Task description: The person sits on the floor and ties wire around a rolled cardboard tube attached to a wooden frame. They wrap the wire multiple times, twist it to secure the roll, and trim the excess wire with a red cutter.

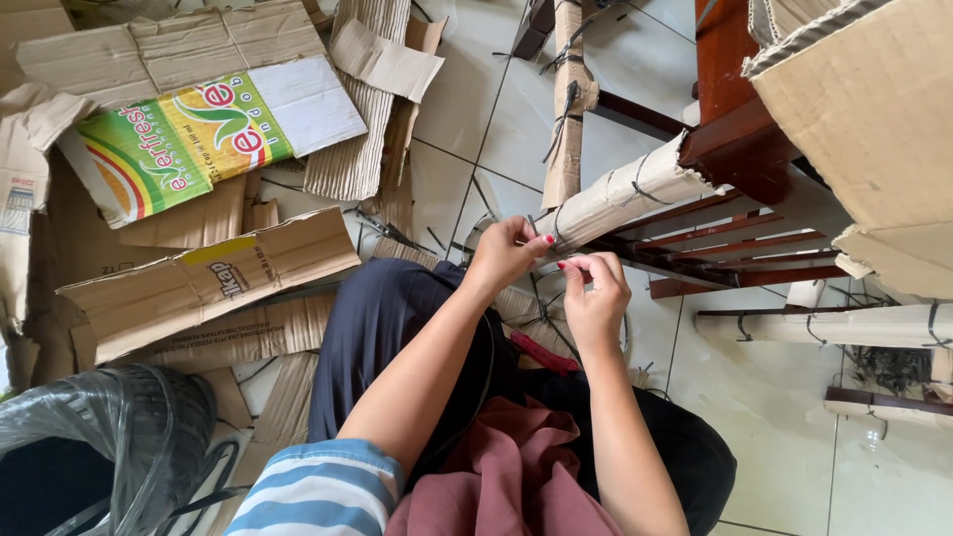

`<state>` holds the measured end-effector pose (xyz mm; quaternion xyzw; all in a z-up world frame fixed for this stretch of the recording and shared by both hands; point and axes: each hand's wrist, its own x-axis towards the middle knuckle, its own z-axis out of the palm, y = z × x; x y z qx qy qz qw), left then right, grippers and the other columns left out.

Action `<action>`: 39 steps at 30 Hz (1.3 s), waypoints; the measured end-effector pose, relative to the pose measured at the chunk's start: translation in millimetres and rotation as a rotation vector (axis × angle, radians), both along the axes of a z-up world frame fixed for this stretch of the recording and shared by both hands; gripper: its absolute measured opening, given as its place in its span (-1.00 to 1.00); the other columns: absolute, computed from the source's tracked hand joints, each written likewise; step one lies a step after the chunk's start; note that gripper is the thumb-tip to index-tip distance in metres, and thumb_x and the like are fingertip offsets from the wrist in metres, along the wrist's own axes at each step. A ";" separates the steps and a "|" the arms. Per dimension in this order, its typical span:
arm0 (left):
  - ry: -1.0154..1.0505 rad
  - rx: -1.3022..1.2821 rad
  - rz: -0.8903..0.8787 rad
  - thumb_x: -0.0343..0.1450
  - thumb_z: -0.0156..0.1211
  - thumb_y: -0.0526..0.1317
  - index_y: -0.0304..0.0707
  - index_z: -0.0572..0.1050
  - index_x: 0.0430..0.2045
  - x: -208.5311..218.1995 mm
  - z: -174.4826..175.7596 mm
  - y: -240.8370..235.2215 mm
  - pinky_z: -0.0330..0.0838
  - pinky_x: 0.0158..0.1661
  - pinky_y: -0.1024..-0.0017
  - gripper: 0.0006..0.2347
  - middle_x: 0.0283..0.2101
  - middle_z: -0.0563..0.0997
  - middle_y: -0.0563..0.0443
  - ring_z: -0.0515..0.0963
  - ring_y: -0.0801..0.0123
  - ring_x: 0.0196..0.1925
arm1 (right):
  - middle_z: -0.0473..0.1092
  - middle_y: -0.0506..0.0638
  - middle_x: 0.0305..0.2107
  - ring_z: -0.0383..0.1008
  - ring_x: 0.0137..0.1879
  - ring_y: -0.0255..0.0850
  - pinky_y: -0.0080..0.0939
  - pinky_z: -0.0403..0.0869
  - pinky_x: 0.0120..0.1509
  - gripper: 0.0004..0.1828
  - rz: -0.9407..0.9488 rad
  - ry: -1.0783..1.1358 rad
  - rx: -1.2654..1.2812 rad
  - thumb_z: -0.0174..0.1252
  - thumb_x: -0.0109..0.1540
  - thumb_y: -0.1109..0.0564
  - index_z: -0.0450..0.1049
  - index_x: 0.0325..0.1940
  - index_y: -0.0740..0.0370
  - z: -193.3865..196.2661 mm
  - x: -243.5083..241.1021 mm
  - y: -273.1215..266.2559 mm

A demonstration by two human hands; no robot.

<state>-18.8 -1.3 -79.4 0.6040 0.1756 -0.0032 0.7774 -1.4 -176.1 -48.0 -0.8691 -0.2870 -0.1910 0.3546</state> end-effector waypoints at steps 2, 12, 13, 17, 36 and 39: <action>0.003 0.013 0.028 0.38 0.35 -0.14 -0.34 0.55 -0.44 6.5 -8.4 -5.7 0.54 -0.38 0.55 -0.79 -0.50 0.66 -0.05 0.66 0.44 -0.49 | 0.41 -0.11 -0.35 0.50 -0.29 -0.12 -0.23 0.48 -0.20 -0.87 0.039 0.007 0.007 0.33 0.32 0.11 0.55 -0.30 0.11 2.8 -2.8 2.5; 0.029 0.101 0.251 0.41 0.26 -0.05 -0.24 0.52 -0.49 37.2 -29.9 -25.9 0.50 -0.28 0.28 -0.76 -0.53 0.64 -0.09 0.64 0.19 -0.37 | 0.51 -0.03 -0.32 0.55 -0.29 -0.04 -0.18 0.50 -0.13 -0.77 0.312 0.237 0.071 0.10 0.42 0.14 0.43 -0.35 0.15 17.6 2.4 16.5; 0.030 0.099 0.250 0.41 0.26 -0.05 -0.24 0.52 -0.49 40.4 -29.0 -24.0 0.50 -0.28 0.28 -0.76 -0.53 0.64 -0.09 0.64 0.19 -0.37 | 0.51 -0.03 -0.32 0.55 -0.29 -0.04 -0.18 0.50 -0.13 -0.77 0.311 0.238 0.068 0.10 0.42 0.14 0.43 -0.35 0.15 18.2 3.8 16.0; -0.008 0.156 0.319 0.45 0.20 -0.11 -0.35 0.47 -0.45 51.2 -22.4 -21.3 0.47 -0.19 0.10 -0.76 -0.43 0.62 -0.28 0.63 -0.09 -0.25 | 0.51 0.01 -0.27 0.56 -0.20 0.12 0.04 0.51 -0.15 -0.86 0.282 0.089 -0.256 0.11 0.39 0.14 0.41 -0.28 0.12 26.6 6.2 1.8; -0.062 -0.338 0.304 0.23 0.61 -0.11 -0.27 0.60 -0.23 50.4 -75.6 -51.9 0.48 -0.31 0.73 -0.64 -0.38 0.66 0.18 0.57 0.70 -0.36 | 0.40 0.07 -0.39 0.52 -0.20 0.24 0.23 0.50 -0.18 -0.82 0.020 0.073 -0.402 0.08 0.41 -0.01 0.36 -0.26 0.00 -11.6 32.6 -16.8; -0.087 -0.292 0.352 0.25 0.58 -0.11 -0.18 0.66 -0.34 45.3 -52.6 -54.0 0.48 -0.31 0.70 -0.75 -0.42 0.66 0.16 0.55 0.69 -0.36 | 0.39 0.06 -0.42 0.53 -0.21 0.22 0.18 0.50 -0.20 -0.81 0.027 0.071 -0.377 0.11 0.39 0.01 0.37 -0.29 0.02 -11.3 31.1 -17.0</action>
